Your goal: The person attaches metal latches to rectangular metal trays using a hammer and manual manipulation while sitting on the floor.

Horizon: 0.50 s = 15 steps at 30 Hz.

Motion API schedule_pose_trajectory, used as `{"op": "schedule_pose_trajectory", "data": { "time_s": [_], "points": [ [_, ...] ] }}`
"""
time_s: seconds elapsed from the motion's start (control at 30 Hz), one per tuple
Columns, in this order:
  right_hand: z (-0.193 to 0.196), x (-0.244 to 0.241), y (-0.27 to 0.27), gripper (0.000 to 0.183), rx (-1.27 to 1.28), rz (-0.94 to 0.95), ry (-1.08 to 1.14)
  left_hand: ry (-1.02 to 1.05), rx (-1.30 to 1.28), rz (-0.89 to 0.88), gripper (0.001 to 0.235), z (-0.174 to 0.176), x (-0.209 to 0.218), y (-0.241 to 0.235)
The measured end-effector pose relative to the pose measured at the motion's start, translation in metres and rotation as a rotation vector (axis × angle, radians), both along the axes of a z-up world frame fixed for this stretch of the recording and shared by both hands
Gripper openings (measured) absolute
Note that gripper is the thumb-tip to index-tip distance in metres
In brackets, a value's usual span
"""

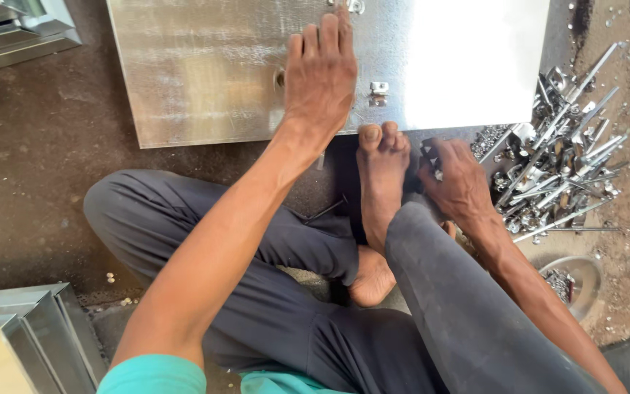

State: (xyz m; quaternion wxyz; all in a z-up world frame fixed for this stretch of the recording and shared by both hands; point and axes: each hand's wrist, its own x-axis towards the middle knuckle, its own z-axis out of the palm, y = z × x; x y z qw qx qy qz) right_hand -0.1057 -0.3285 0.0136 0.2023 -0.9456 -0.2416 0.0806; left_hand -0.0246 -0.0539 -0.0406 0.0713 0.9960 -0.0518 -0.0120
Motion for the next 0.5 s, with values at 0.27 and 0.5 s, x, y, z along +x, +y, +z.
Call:
{"op": "schedule_pose_trajectory", "data": {
  "time_s": [0.27,0.5],
  "points": [
    [0.002,0.041,0.064,0.025,0.272,-0.095,-0.157,-0.201,-0.072,-0.725,0.070,0.058,-0.086,0.062],
    [-0.012,-0.010,-0.006,0.016,0.164,-0.239,-0.245,0.195,-0.070,-0.905,0.073,0.026,-0.113,0.057]
  ]
}}
